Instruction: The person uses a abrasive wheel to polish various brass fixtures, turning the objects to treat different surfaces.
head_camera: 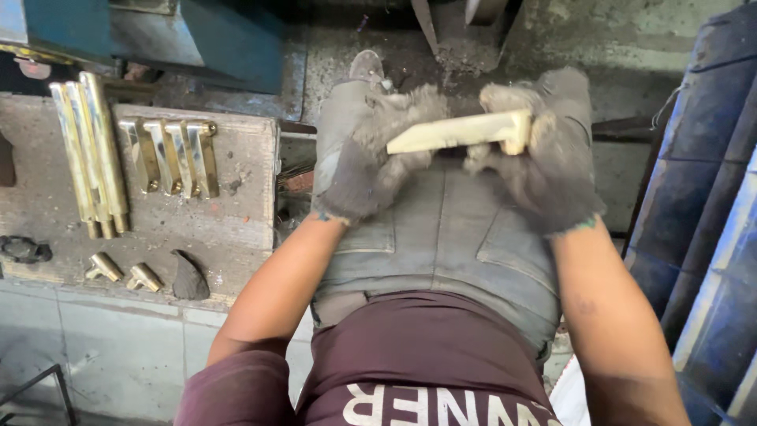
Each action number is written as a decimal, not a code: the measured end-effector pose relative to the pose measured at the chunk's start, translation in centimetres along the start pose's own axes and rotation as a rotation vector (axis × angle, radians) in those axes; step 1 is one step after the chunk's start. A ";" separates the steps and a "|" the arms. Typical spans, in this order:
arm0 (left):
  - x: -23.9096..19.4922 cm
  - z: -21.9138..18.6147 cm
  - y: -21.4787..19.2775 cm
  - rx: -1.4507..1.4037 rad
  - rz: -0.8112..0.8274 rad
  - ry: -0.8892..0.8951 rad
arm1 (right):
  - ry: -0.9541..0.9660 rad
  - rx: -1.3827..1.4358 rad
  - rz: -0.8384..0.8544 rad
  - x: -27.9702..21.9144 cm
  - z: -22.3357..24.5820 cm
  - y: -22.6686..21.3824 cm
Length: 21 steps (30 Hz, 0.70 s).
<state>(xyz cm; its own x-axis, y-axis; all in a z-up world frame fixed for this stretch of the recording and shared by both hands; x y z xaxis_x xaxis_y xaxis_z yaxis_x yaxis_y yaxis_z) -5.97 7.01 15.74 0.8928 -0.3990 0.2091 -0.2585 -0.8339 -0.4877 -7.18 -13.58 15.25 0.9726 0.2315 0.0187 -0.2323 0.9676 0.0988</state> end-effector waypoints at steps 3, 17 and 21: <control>2.2 4.3 1.7 -0.416 -0.077 -0.217 | 0.137 0.362 -0.011 2.9 -3.5 0.0; 6.0 12.8 4.4 -0.597 -0.238 -0.576 | 0.667 0.643 -0.499 8.6 -18.7 -2.9; 5.8 14.5 5.2 -0.572 -0.219 -0.743 | 0.652 0.708 -0.502 8.7 -18.9 -2.7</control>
<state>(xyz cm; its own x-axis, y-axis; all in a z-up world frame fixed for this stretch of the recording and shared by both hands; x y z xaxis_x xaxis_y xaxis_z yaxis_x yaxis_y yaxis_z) 3.20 5.87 2.09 0.8975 -0.0331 -0.4398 -0.0237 -0.9994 0.0268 1.86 -12.29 -3.68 0.7177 0.0361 -0.6954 0.4503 0.7378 0.5029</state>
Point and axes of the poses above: each hand's wrist, its own x-axis towards the middle knuckle, its own y-axis out of the palm, z = x × y, the point moved 8 cm from there along x, towards the middle knuckle, and after that the axes turned 1 degree about z, right-handed, at the moved point
